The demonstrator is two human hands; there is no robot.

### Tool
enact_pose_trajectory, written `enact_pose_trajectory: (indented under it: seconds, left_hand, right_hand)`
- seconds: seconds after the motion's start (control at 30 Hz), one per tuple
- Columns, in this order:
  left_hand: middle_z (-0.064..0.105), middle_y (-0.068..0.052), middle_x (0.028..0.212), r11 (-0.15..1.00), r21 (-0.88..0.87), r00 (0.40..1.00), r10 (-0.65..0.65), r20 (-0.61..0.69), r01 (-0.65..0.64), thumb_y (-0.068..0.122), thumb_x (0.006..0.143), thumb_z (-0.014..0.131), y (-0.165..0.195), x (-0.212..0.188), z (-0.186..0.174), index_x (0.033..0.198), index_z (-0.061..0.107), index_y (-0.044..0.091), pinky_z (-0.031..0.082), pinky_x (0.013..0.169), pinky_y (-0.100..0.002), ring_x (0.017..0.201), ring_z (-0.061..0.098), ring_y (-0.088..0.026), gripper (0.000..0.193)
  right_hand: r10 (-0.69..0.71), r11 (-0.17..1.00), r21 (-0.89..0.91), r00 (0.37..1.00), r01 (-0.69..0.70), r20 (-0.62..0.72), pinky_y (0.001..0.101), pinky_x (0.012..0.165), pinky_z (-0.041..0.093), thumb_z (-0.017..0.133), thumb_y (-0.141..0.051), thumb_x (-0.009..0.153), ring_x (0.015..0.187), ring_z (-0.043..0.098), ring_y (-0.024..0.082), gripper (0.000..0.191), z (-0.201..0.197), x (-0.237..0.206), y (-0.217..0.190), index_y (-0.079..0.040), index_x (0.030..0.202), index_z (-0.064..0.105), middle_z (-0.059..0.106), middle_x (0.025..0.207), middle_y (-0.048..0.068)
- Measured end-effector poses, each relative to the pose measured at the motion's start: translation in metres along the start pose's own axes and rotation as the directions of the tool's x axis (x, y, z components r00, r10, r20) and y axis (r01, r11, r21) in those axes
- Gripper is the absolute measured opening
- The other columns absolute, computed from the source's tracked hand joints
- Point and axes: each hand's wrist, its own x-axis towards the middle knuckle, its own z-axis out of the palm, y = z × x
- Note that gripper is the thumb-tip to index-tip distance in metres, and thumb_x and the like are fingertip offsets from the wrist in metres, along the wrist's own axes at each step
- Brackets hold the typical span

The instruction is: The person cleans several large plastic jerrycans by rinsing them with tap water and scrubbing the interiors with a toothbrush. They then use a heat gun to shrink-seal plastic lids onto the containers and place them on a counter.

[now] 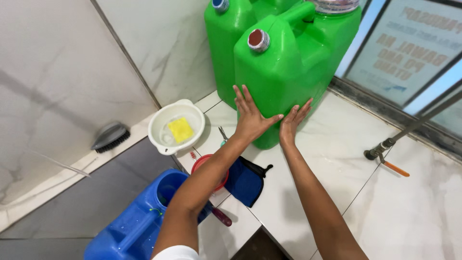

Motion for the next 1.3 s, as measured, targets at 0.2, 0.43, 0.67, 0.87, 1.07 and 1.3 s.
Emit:
enact_pose_trajectory:
  seconds: [0.2, 0.43, 0.67, 0.87, 1.07, 1.3]
  left_hand:
    - [-0.027, -0.041, 0.158, 1.0, 0.009, 0.999, 0.012, 0.035, -0.012, 0.077, 0.07, 0.074, -0.009, 0.024, 0.021, 0.156, -0.025, 0.004, 0.008, 0.118, -0.072, 0.151, -0.013, -0.06, 0.15]
    - [0.072, -0.017, 0.113, 0.991, -0.022, 0.913, -0.114, 0.392, 0.133, 0.042, 0.101, 0.061, -0.024, -0.091, -0.097, 0.122, 0.063, 0.006, 0.053, 0.093, -0.043, 0.105, 0.068, -0.032, 0.041]
    - [0.07, -0.006, 0.078, 0.261, -0.29, 0.375, -0.796, 0.475, 0.921, 0.026, 0.105, 0.046, -0.044, -0.311, -0.284, 0.101, 0.065, 0.002, 0.056, 0.058, -0.028, 0.066, 0.068, -0.014, 0.031]
    - [0.071, -0.007, 0.087, 0.377, -0.432, 0.492, -0.849, 0.194, 0.819, 0.025, 0.105, 0.049, -0.087, -0.369, -0.413, 0.11, 0.067, 0.002, 0.055, 0.065, -0.027, 0.075, 0.068, -0.013, 0.03]
    - [0.073, -0.009, 0.09, 0.375, -0.521, 0.36, -0.923, -0.135, 0.766, 0.021, 0.104, 0.05, -0.139, -0.448, -0.528, 0.112, 0.068, 0.002, 0.056, 0.069, -0.029, 0.078, 0.068, -0.015, 0.027]
    - [0.067, 0.0, 0.097, 0.089, -0.737, 0.016, -0.994, -0.105, 0.67, 0.044, 0.1, 0.053, -0.194, -0.523, -0.544, 0.117, 0.067, 0.008, 0.05, 0.076, -0.027, 0.086, 0.06, -0.012, 0.042]
  right_hand:
    - [-0.286, 0.958, -0.065, 0.95, 0.279, -0.128, 0.0498, 0.137, 0.006, 0.024, -0.06, 0.115, 0.167, 0.008, 0.037, 0.078, 0.004, 0.04, 0.026, -0.007, 0.169, 0.007, 0.006, 0.178, 0.02]
    - [0.002, 0.946, 0.319, 0.987, -0.054, 0.162, 0.0497, 0.135, 0.019, 0.062, -0.028, 0.116, 0.163, 0.011, 0.033, 0.087, -0.014, -0.002, 0.032, -0.007, 0.165, -0.007, -0.008, 0.174, 0.016]
    - [-0.31, 0.79, 0.069, 0.301, 0.609, 0.902, 0.0426, 0.113, 0.05, 0.082, -0.019, 0.073, 0.123, 0.063, 0.037, 0.049, 0.074, -0.222, -0.055, -0.008, 0.118, 0.066, 0.067, 0.129, 0.018]
    - [-0.284, 0.649, -0.124, 0.39, 0.751, 0.876, 0.0507, 0.084, 0.051, 0.076, -0.054, 0.082, 0.1, 0.065, 0.039, 0.097, 0.177, -0.403, -0.104, 0.01, 0.146, 0.043, 0.064, 0.115, 0.025]
    - [-0.621, 0.447, 0.126, 0.206, 0.886, 0.756, 0.0455, 0.077, 0.052, 0.078, -0.043, 0.077, 0.079, 0.068, 0.032, 0.086, 0.31, -0.452, -0.139, 0.009, 0.141, 0.055, 0.068, 0.089, 0.015]
    - [-0.725, 0.336, 0.249, 0.081, 0.908, 0.684, 0.0445, 0.069, 0.053, 0.078, -0.039, 0.071, 0.076, 0.069, 0.033, 0.069, 0.34, -0.425, -0.23, -0.002, 0.128, 0.068, 0.071, 0.087, 0.014]
